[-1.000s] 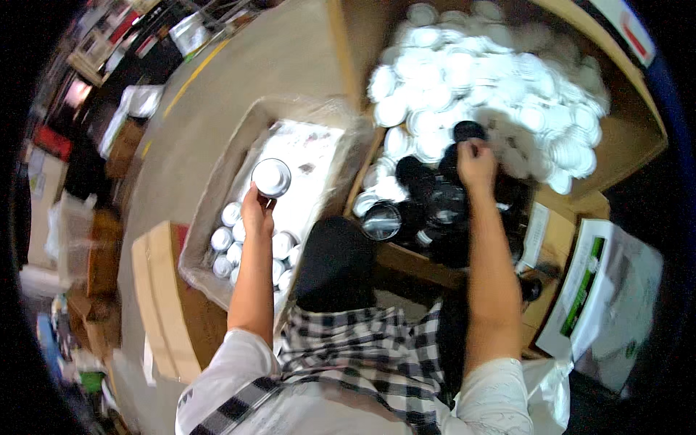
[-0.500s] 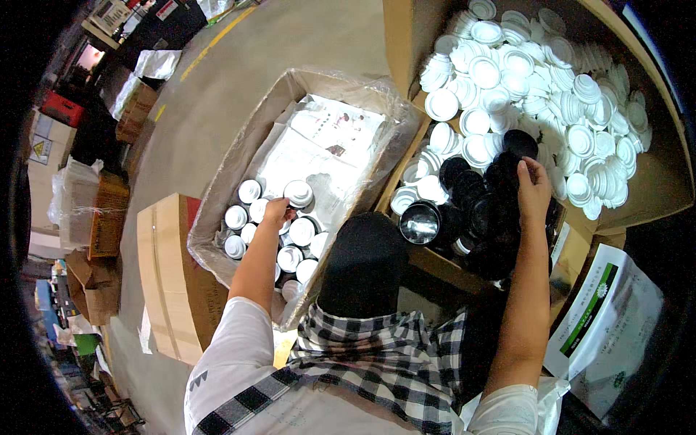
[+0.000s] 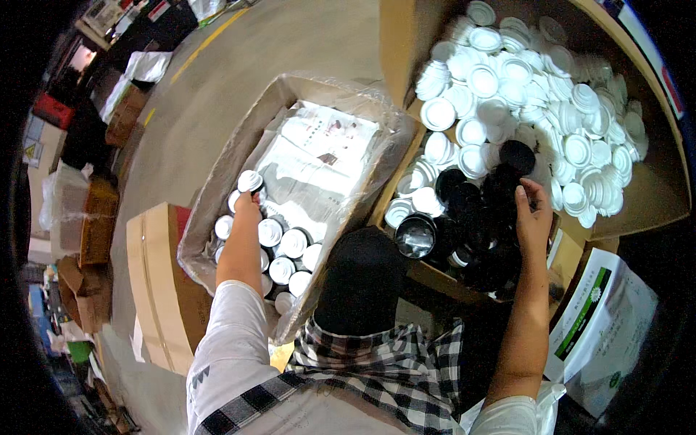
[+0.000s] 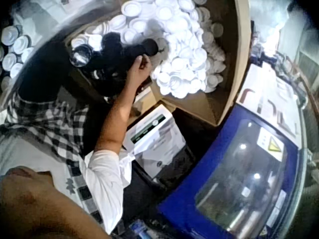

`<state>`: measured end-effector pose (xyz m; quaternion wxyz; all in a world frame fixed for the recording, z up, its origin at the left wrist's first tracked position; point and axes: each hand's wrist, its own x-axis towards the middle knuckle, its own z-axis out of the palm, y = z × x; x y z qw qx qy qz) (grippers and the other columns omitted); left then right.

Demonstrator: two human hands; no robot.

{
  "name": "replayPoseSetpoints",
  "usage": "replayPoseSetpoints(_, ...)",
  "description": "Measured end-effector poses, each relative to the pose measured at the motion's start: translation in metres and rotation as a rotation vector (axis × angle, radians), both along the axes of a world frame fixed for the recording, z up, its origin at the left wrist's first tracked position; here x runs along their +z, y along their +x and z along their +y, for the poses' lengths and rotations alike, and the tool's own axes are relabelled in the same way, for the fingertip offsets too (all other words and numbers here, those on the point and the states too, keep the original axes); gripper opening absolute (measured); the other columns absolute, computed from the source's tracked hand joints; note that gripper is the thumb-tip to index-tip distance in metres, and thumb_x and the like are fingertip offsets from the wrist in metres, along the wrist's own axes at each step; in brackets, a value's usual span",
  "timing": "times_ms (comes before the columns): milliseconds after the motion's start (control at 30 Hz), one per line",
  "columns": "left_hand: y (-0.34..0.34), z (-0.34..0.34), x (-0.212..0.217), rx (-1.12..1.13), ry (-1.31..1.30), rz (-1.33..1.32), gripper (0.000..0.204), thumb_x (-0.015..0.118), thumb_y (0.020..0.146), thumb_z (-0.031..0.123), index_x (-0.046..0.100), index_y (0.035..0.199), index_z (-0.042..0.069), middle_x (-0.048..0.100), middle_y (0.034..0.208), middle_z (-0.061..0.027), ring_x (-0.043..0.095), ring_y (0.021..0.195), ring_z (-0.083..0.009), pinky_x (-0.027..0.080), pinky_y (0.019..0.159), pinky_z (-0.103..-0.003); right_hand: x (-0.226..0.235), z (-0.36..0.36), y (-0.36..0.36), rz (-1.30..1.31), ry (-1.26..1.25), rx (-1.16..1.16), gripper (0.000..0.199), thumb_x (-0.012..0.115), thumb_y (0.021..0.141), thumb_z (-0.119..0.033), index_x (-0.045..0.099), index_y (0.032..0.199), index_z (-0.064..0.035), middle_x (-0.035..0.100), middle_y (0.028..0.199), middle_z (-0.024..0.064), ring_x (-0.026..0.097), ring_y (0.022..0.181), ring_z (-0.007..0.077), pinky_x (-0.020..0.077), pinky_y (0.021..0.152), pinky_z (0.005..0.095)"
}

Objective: The person sits on the floor and repeatedly picks up black containers and white lids, placing the lids onto the containers. The person then places the assembled containers into a nearby box.

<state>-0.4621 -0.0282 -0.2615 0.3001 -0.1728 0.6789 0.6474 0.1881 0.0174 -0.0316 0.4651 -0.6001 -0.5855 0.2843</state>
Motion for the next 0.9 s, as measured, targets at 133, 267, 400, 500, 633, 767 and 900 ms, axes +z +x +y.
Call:
replayPoseSetpoints(133, 0.015, 0.007, -0.008, -1.15, -0.799, 1.223, 0.02, 0.056, 0.083, 0.014, 0.056, 0.087, -0.005, 0.058, 0.076, -0.0123, 0.056, 0.067, -0.0224, 0.044, 0.055, -0.038, 0.015, -0.012, 0.01, -0.041, 0.001, -0.038, 0.025, 0.058, 0.085, -0.019, 0.057, 0.103, -0.0016, 0.058, 0.097, 0.0064, 0.053, 0.09, 0.0139, 0.0416, 0.08, 0.0267)
replayPoseSetpoints(267, -0.031, -0.014, -0.02, -0.622, -0.44, 0.529, 0.029, 0.061, 0.077, 0.016, 0.055, 0.096, -0.004, 0.058, 0.085, -0.0171, 0.054, 0.074, -0.0252, 0.044, 0.062, -0.04, 0.02, 0.015, 0.026, -0.073, 0.127, -0.171, 0.023, 0.058, 0.083, -0.015, 0.058, 0.101, -0.0005, 0.06, 0.092, 0.0072, 0.055, 0.086, 0.0137, 0.0424, 0.078, 0.0255)
replayPoseSetpoints(400, 0.033, 0.038, 0.023, 0.203, -0.113, 0.223, 0.038, 0.06, 0.074, 0.017, 0.054, 0.106, -0.002, 0.059, 0.096, -0.0178, 0.058, 0.076, -0.0278, 0.049, 0.063, -0.04, -0.005, 0.044, 0.091, 0.004, 0.125, -0.38, 0.02, 0.056, 0.081, -0.008, 0.059, 0.098, 0.0017, 0.062, 0.087, 0.0078, 0.057, 0.082, 0.0142, 0.0431, 0.076, 0.0254)
replayPoseSetpoints(500, 0.121, 0.09, 0.084, 0.109, -0.072, 0.77, 0.049, 0.058, 0.071, 0.004, 0.044, 0.118, -0.003, 0.056, 0.104, -0.0204, 0.058, 0.087, -0.0305, 0.05, 0.074, -0.04, -0.046, 0.063, 0.138, -0.04, 0.092, -0.496, 0.021, 0.057, 0.079, -0.008, 0.059, 0.096, 0.0039, 0.062, 0.086, 0.0089, 0.057, 0.079, 0.0154, 0.0443, 0.073, 0.0265)
replayPoseSetpoints(633, 0.261, 0.131, 0.144, -0.654, 0.547, 0.817, 0.028, 0.055, 0.081, 0.0, 0.05, 0.108, -0.001, 0.053, 0.107, -0.0122, 0.051, 0.097, -0.0208, 0.04, 0.087, -0.03, -0.077, 0.069, 0.143, -0.374, 0.181, -0.445, 0.026, 0.062, 0.075, -0.015, 0.061, 0.098, -0.0043, 0.063, 0.088, 0.0148, 0.06, 0.082, 0.028, 0.0457, 0.075, 0.0332)
replayPoseSetpoints(767, 0.416, 0.134, 0.19, -1.368, 0.652, 0.818, 0.016, 0.06, 0.082, 0.013, 0.061, 0.092, 0.002, 0.062, 0.081, -0.0035, 0.055, 0.075, -0.0111, 0.045, 0.07, -0.026, -0.034, 0.069, 0.077, -0.625, -0.118, -0.124, 0.026, 0.056, 0.077, -0.021, 0.063, 0.101, -0.0138, 0.059, 0.108, 0.0085, 0.053, 0.102, 0.0302, 0.0383, 0.089, 0.0434)
replayPoseSetpoints(900, 0.516, 0.151, 0.188, -1.599, 0.235, 0.97, 0.037, 0.062, 0.078, 0.033, 0.061, 0.097, 0.001, 0.065, 0.086, -0.0126, 0.061, 0.081, -0.0235, 0.046, 0.073, -0.032, -0.049, 0.07, 0.07, -0.708, -0.393, -0.145, 0.027, 0.048, 0.084, -0.028, 0.062, 0.107, -0.0244, 0.052, 0.122, 0.0014, 0.036, 0.123, 0.0243, 0.0188, 0.096, 0.0611)
